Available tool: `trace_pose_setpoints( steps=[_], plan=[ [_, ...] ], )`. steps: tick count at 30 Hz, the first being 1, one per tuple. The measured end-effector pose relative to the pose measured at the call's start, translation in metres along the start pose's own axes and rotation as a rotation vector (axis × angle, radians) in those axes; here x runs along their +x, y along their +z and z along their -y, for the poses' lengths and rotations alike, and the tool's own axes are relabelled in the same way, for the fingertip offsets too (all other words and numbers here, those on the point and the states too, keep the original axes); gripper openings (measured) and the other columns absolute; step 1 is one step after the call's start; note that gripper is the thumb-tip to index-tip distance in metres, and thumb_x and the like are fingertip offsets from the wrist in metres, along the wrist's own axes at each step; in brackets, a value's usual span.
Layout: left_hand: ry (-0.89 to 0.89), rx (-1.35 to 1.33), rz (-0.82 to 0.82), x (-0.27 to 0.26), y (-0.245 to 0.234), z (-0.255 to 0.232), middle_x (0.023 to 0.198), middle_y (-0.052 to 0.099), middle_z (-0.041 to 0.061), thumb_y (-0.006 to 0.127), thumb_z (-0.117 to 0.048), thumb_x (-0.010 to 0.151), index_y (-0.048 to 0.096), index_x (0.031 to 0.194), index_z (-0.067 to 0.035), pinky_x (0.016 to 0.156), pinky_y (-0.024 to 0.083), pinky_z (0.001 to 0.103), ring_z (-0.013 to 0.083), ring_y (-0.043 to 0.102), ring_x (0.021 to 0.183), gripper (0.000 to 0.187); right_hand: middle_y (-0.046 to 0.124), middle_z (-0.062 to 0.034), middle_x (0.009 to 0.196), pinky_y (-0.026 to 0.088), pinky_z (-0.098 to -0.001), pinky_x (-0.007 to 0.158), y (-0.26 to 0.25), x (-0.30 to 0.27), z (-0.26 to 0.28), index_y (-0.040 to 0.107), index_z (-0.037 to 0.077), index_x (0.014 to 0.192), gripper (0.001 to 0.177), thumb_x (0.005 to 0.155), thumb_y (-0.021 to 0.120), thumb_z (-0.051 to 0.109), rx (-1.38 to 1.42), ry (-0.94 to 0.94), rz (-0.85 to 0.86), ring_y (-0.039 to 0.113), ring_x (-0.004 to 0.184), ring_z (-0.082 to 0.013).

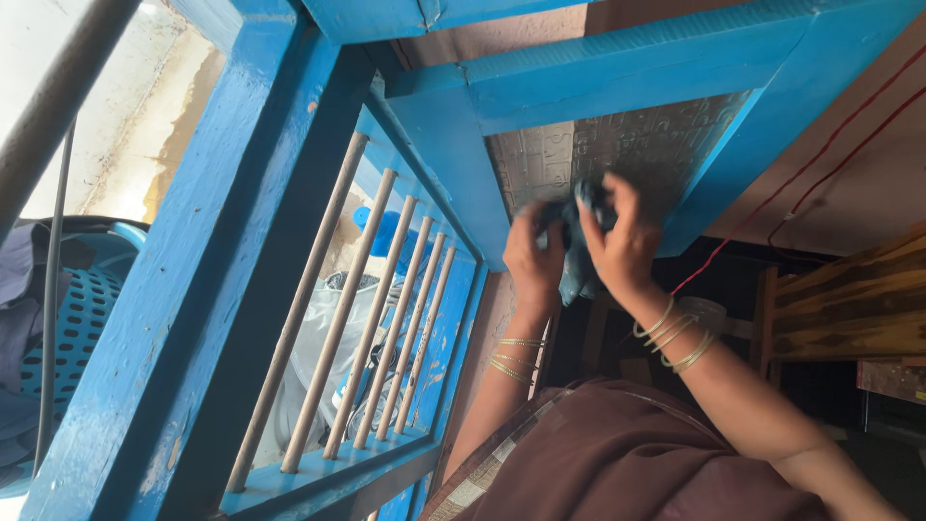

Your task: The person wipes the textured glass panels and blue painted frame of a window using a dark cloth. They clean the upper and lower panes and the surrounding frame, moving the cloth across the surfaces in repeated strokes.

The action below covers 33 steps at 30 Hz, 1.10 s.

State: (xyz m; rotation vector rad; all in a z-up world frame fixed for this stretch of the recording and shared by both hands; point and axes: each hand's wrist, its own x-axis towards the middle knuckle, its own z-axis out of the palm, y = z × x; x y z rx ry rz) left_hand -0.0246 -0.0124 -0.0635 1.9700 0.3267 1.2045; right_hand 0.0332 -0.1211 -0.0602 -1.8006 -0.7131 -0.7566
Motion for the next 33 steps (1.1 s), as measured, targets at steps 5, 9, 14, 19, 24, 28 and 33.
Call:
trace_pose_setpoints(
  steps=[5, 9, 14, 19, 24, 28, 33],
  plan=[
    [0.125, -0.111, -0.221, 0.04, 0.006, -0.036, 0.103, 0.068, 0.009, 0.076, 0.001, 0.089, 0.064, 0.109, -0.006, 0.077, 0.061, 0.036, 0.0251, 0.072, 0.09, 0.025, 0.073, -0.0173, 0.099, 0.055, -0.04, 0.069, -0.005, 0.045, 0.006, 0.059, 0.001, 0.113, 0.022, 0.104, 0.076, 0.012, -0.042, -0.098, -0.086, 0.073, 0.082, -0.0342],
    [0.273, 0.102, -0.161, 0.038, 0.003, -0.024, 0.092, 0.068, 0.007, 0.079, 0.0, 0.085, 0.067, 0.098, -0.008, 0.075, 0.056, 0.037, 0.0274, 0.069, 0.083, 0.019, 0.071, -0.0166, 0.088, 0.053, -0.0401, 0.063, 0.01, 0.016, -0.01, 0.06, 0.0, 0.109, 0.018, 0.099, 0.073, 0.007, -0.032, -0.023, -0.062, 0.072, 0.073, -0.0345],
    [0.16, 0.136, -0.019, 0.01, -0.004, -0.005, 0.091, 0.069, 0.008, 0.077, 0.002, 0.086, 0.069, 0.096, -0.008, 0.076, 0.056, 0.036, 0.0273, 0.07, 0.085, 0.016, 0.067, -0.0137, 0.08, 0.051, -0.0398, 0.06, 0.023, -0.026, -0.009, 0.057, 0.0, 0.106, 0.021, 0.098, 0.073, 0.01, -0.025, 0.134, -0.021, 0.069, 0.069, -0.031],
    [0.107, -0.074, -0.099, 0.027, -0.009, -0.026, 0.092, 0.07, 0.008, 0.077, 0.003, 0.088, 0.068, 0.099, -0.006, 0.074, 0.058, 0.033, 0.0233, 0.073, 0.083, 0.017, 0.054, -0.013, 0.065, 0.04, -0.0404, 0.051, 0.012, 0.017, 0.014, 0.056, 0.002, 0.09, 0.028, 0.102, 0.078, 0.014, 0.033, 0.236, -0.064, 0.054, 0.05, -0.0279],
    [0.266, 0.026, -0.167, 0.053, -0.006, -0.033, 0.096, 0.071, 0.009, 0.073, 0.006, 0.091, 0.067, 0.101, -0.005, 0.077, 0.054, 0.036, 0.0279, 0.068, 0.087, 0.016, 0.055, -0.0165, 0.072, 0.042, -0.0437, 0.055, 0.018, 0.03, 0.006, 0.054, 0.001, 0.092, 0.028, 0.103, 0.078, 0.012, 0.008, 0.136, -0.151, 0.055, 0.059, -0.0391],
    [0.322, 0.131, 0.009, 0.027, 0.0, -0.009, 0.091, 0.069, 0.009, 0.07, 0.004, 0.084, 0.071, 0.095, -0.009, 0.077, 0.054, 0.039, 0.03, 0.067, 0.085, 0.017, 0.061, -0.0182, 0.072, 0.047, -0.0471, 0.058, 0.029, -0.028, -0.021, 0.058, 0.001, 0.102, 0.018, 0.093, 0.072, 0.007, -0.043, 0.238, 0.073, 0.065, 0.066, -0.0412],
    [0.128, 0.113, 0.105, -0.013, 0.002, 0.001, 0.096, 0.069, 0.011, 0.073, -0.001, 0.092, 0.069, 0.103, -0.005, 0.08, 0.055, 0.04, 0.0311, 0.068, 0.091, 0.012, 0.068, -0.0163, 0.081, 0.05, -0.0437, 0.059, 0.02, -0.048, -0.021, 0.062, 0.003, 0.102, 0.014, 0.098, 0.073, 0.012, -0.108, 0.25, 0.036, 0.069, 0.073, -0.0374]
  ],
)
